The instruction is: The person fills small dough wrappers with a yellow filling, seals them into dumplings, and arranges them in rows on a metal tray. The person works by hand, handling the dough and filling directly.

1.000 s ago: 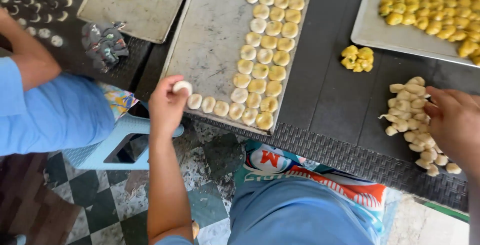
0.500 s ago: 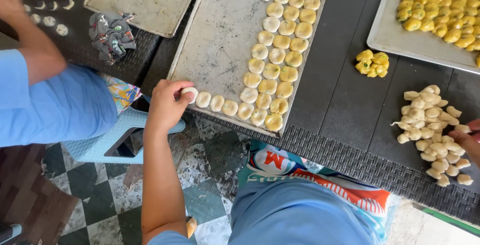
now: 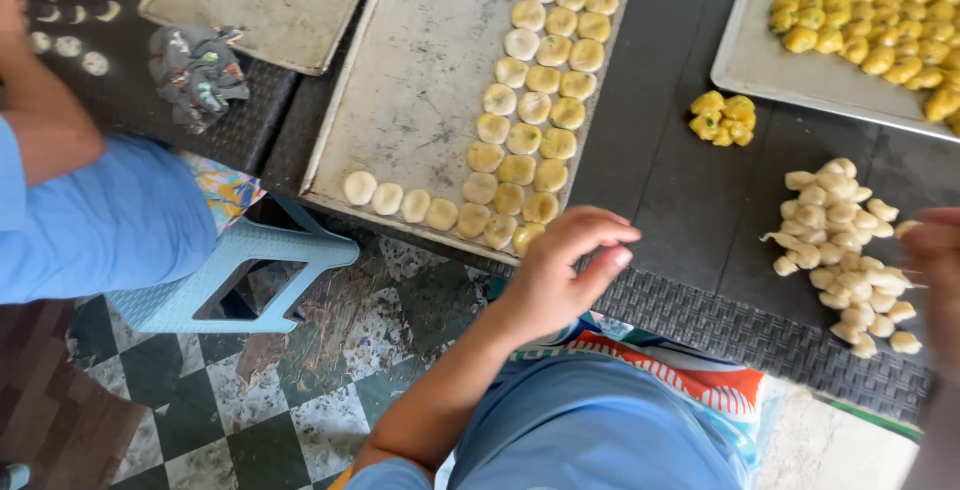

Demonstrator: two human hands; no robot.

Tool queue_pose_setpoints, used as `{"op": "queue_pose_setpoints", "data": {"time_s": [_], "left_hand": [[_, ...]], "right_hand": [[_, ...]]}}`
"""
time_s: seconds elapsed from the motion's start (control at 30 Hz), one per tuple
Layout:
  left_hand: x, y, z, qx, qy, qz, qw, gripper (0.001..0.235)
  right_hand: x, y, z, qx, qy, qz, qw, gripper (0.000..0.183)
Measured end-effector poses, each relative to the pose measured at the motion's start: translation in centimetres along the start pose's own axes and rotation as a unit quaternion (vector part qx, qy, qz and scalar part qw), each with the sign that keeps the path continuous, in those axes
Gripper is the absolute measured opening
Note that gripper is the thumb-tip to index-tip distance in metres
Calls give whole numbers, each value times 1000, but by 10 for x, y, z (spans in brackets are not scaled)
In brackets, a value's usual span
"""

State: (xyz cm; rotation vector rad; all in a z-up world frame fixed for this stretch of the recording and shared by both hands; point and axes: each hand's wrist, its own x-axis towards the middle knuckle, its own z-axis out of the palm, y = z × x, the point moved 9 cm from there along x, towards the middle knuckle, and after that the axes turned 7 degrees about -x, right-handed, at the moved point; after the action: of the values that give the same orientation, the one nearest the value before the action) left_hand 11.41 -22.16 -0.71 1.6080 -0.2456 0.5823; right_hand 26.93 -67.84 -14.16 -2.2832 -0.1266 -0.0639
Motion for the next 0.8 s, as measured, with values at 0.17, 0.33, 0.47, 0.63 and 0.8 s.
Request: {"op": "queue_pose_setpoints", "data": {"time_s": [0.17, 0.33, 0.47, 0.63, 0.8], "left_hand": [[-13, -33, 57, 47, -66, 8, 997, 20], [-13, -24, 59, 162, -72, 75, 981, 37], [-24, -23, 72, 257, -190, 75, 944, 52], [-30, -24, 75, 334, -255, 100, 902, 72], [-26, -23, 77, 360, -231, 112, 897, 63]], "right_hand": [[-61, -212, 76, 91, -63, -76, 991, 45], [-62, -239, 133, -178, 14, -219, 959, 29], [-87, -234, 139, -229, 91, -304, 920, 14], [-122, -266, 112, -361, 88, -302, 878, 53], [-88, -276, 98, -421, 86, -293, 854, 48]]}}
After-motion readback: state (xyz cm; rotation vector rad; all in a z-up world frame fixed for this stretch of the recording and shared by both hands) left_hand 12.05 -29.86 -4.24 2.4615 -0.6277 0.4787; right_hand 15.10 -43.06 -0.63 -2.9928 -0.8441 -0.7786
